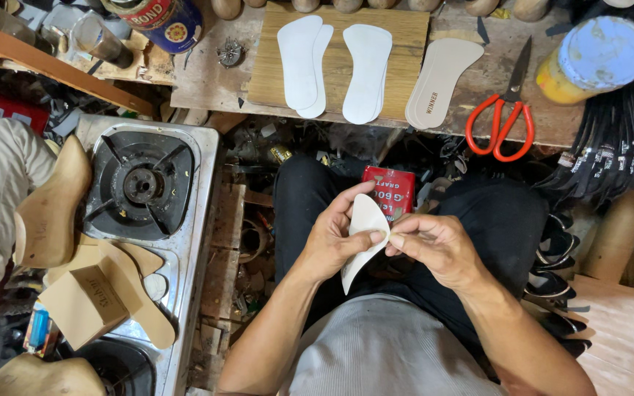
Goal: The person sits on the floor and peels the protective backing off several white shoe insoles one by one. They place the peeled insoles on a wooden board and continue peeling more insoles from a stack.
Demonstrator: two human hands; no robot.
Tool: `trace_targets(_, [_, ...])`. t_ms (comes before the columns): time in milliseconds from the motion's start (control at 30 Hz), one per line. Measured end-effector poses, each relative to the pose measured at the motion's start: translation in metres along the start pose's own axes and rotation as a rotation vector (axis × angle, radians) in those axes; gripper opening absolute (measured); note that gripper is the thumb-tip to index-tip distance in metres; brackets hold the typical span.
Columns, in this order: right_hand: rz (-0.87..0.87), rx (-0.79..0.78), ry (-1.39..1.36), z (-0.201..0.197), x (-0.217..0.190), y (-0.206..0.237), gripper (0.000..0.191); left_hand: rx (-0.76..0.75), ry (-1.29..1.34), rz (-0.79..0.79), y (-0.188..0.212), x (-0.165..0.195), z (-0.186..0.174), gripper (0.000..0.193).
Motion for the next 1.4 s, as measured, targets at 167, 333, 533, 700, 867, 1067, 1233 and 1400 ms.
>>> trace_targets(167, [-0.016,0.007,-0.022,0.000,-0.001,0.000,0.016,-0.005,0.015,0.019,0.000,0.001,0.000,0.078])
trace_targets(333, [-0.028,-0.005,-0.049,0.001,-0.002,-0.001,0.017,-0.011,0.016,0.023,-0.001,0.002,0.000,0.078])
trace_targets(533, [-0.016,0.001,-0.032,0.001,-0.003,0.000,0.017,-0.006,0.040,0.015,-0.001,0.001,0.000,0.077])
trace_targets(700, [-0.027,-0.002,0.020,0.002,-0.007,0.000,0.017,-0.010,0.036,0.023,-0.002,0.001,0.000,0.077])
trace_targets(867, [-0.020,0.004,0.041,0.002,-0.007,0.000,0.016,-0.004,0.012,0.020,-0.002,0.000,-0.001,0.078])
trace_targets(1067, [-0.022,-0.002,0.019,0.001,-0.007,0.000,0.015,0.001,0.008,0.010,-0.002,-0.002,-0.001,0.078])
trace_targets(1233, [0.008,0.035,-0.040,-0.002,-0.002,0.001,0.014,0.007,-0.026,0.015,-0.001,-0.001,0.000,0.078])
trace_targets(1400, [0.040,0.067,-0.005,-0.006,0.003,0.002,0.013,0.010,-0.080,0.042,0.002,0.005,0.002,0.077])
Point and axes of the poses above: each hand's wrist, its own y-axis away from the middle knuckle, its own z-axis out of the palm, x = y × z, the point moved 9 cm from there along -y, towards the middle knuckle, and after that the axes turned 3 degrees about -y, right-handed, at the moved point
